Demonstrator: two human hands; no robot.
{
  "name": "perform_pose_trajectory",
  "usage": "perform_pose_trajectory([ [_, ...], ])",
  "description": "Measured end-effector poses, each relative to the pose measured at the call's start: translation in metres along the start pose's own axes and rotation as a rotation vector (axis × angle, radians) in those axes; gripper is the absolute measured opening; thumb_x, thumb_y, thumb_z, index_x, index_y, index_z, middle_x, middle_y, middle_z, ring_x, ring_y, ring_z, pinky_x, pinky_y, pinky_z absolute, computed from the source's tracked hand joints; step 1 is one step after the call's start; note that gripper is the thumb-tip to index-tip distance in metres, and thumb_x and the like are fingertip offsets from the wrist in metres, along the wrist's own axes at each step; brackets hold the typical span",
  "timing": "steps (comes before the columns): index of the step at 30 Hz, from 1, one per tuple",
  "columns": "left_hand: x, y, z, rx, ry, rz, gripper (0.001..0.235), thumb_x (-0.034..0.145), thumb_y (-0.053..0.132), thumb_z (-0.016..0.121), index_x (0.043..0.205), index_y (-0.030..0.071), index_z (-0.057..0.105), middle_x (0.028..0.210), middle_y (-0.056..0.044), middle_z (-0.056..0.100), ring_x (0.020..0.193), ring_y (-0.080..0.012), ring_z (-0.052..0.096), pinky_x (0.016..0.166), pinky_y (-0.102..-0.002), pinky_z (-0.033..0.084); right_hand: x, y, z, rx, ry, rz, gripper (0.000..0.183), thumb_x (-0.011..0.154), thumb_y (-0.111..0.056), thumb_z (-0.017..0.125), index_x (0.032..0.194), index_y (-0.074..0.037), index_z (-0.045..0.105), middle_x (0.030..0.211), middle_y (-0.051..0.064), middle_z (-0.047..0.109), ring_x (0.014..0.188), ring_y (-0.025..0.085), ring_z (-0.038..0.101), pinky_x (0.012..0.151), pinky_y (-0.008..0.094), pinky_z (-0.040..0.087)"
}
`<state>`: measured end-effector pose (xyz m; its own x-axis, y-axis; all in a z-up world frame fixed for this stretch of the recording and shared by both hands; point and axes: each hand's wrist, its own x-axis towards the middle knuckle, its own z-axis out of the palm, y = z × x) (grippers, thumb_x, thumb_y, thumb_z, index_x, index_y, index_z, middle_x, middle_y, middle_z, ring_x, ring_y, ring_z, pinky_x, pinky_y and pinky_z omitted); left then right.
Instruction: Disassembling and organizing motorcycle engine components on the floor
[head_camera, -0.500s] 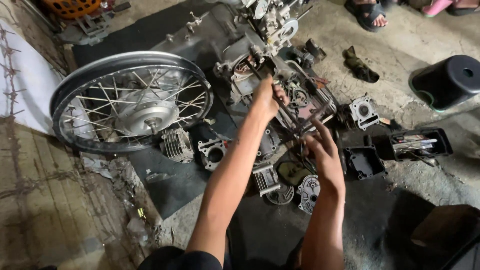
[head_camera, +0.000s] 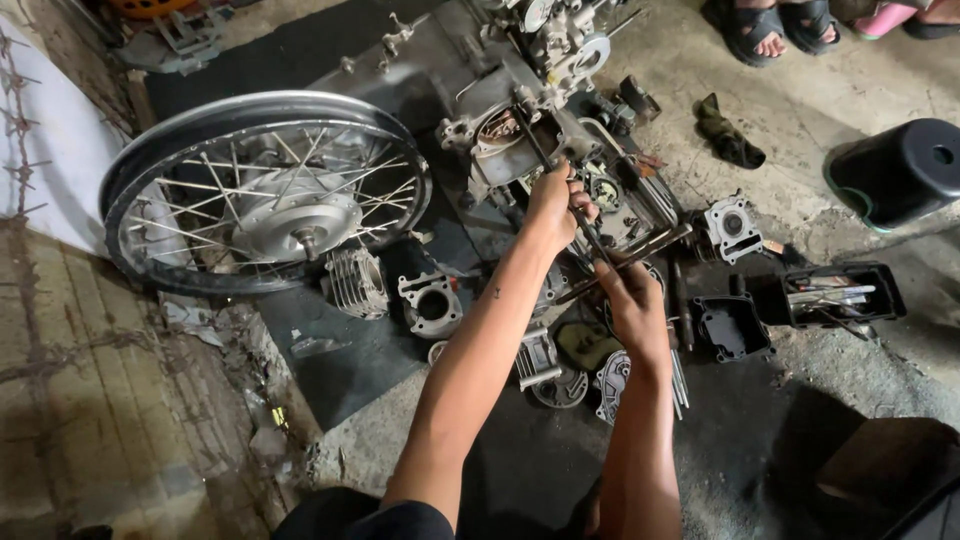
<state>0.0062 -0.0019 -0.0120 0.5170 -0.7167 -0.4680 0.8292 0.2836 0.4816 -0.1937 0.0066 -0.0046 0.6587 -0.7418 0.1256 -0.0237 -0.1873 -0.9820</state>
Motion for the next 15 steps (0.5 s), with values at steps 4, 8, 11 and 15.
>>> perform_pose_trajectory([
  [4, -0.006, 0.001, -0.003, -0.022, 0.002, 0.018, 0.032, 0.110, 0.044, 0.031, 0.093, 0.018, 0.040, 0.073, 0.011, 0.027, 0.053, -0.0062, 0.034, 0.056, -0.029, 0.043, -0.001, 0.010, 0.001, 0.014, 0.004, -0.026, 0.017, 0.101, -0.014, 0.073, 0.106, 0.003, 0.073, 0.074, 0.012, 0.067, 0.068, 0.016, 0.063, 0.066, 0.033, 0.053],
  [8, -0.009, 0.002, -0.004, 0.004, -0.011, 0.028, 0.032, 0.110, 0.042, 0.030, 0.093, 0.017, 0.040, 0.073, 0.011, 0.026, 0.053, -0.0056, 0.034, 0.054, -0.028, 0.044, -0.001, 0.014, 0.002, 0.059, -0.012, -0.044, 0.019, 0.101, -0.011, 0.072, 0.111, 0.005, 0.072, 0.074, 0.014, 0.066, 0.065, 0.019, 0.067, 0.065, 0.034, 0.056],
  [11, -0.003, -0.001, -0.007, 0.012, 0.000, 0.039, 0.030, 0.110, 0.041, 0.032, 0.095, 0.017, 0.041, 0.072, 0.010, 0.028, 0.053, -0.0063, 0.037, 0.053, -0.030, 0.047, -0.002, 0.012, 0.006, 0.049, -0.003, -0.055, 0.020, 0.100, -0.011, 0.073, 0.113, 0.005, 0.072, 0.075, 0.013, 0.065, 0.066, 0.019, 0.066, 0.067, 0.034, 0.055],
  [15, 0.004, -0.003, -0.011, 0.059, 0.019, 0.076, 0.028, 0.109, 0.040, 0.037, 0.097, 0.016, 0.045, 0.073, 0.009, 0.035, 0.054, -0.0073, 0.043, 0.053, -0.033, 0.053, -0.008, 0.000, 0.008, -0.034, 0.009, -0.082, 0.026, 0.102, -0.013, 0.072, 0.120, 0.006, 0.071, 0.080, 0.014, 0.064, 0.075, 0.017, 0.061, 0.071, 0.035, 0.052],
])
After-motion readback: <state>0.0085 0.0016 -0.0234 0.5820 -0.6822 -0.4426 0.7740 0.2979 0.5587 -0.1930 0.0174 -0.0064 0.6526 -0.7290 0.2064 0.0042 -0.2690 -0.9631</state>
